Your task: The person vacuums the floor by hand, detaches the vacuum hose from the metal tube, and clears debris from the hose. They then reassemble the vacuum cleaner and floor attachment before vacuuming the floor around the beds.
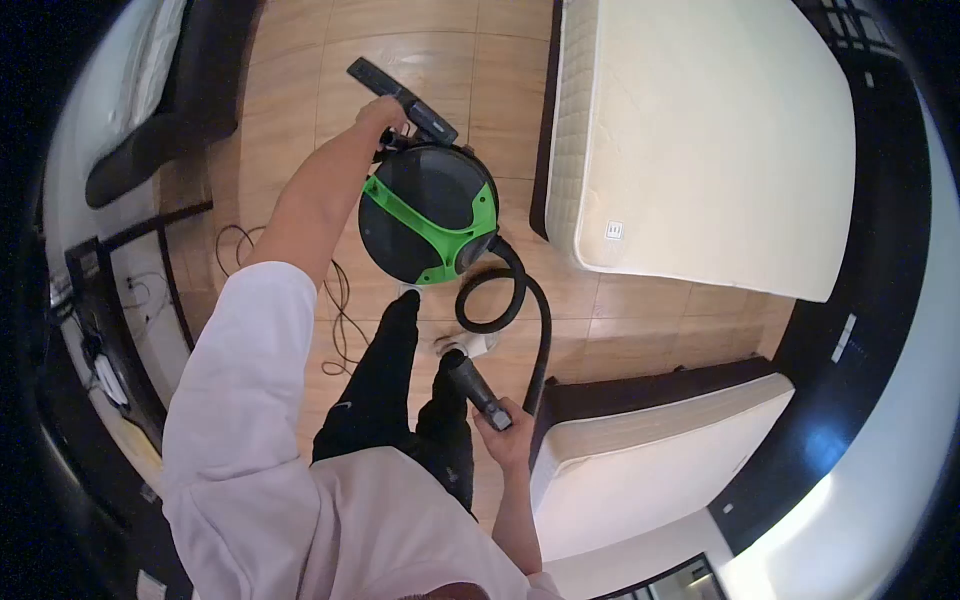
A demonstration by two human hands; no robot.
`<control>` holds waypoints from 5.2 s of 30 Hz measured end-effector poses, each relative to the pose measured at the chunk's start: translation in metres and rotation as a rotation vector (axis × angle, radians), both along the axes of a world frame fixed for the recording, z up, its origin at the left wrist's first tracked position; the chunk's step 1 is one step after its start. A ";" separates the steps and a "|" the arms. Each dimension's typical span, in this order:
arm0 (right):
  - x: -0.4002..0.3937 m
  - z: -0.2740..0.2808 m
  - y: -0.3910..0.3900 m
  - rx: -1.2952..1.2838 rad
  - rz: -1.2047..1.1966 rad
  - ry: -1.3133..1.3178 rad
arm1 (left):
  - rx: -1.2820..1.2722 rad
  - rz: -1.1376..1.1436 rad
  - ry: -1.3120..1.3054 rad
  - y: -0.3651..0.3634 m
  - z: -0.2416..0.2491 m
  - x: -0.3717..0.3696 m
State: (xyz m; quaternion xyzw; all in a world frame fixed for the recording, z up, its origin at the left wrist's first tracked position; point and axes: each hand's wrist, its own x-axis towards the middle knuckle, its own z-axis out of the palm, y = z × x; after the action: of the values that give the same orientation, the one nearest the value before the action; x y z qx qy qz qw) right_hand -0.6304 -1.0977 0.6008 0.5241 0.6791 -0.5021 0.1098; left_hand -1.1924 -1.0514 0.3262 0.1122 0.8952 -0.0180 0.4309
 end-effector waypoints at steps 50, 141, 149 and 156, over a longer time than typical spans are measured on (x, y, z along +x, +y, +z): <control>0.306 0.152 0.125 -0.101 0.027 0.739 | 1.014 -0.094 -0.954 -0.158 0.600 0.410; 0.236 0.151 0.056 0.402 -0.871 1.438 | 1.210 -0.196 -0.509 -0.089 0.464 0.544; 0.241 0.150 0.060 0.509 -0.666 1.291 | 1.080 -0.504 -0.069 -0.093 0.468 0.545; 0.228 0.151 0.051 0.589 -0.680 1.267 | 1.308 -0.541 0.311 -0.100 0.455 0.563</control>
State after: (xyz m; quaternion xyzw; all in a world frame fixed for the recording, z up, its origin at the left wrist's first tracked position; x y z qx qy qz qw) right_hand -0.4028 -1.0468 0.7519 0.3243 0.5195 -0.5109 -0.6033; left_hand -0.6293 -1.1514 0.7810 0.5606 0.7147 0.3995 0.1238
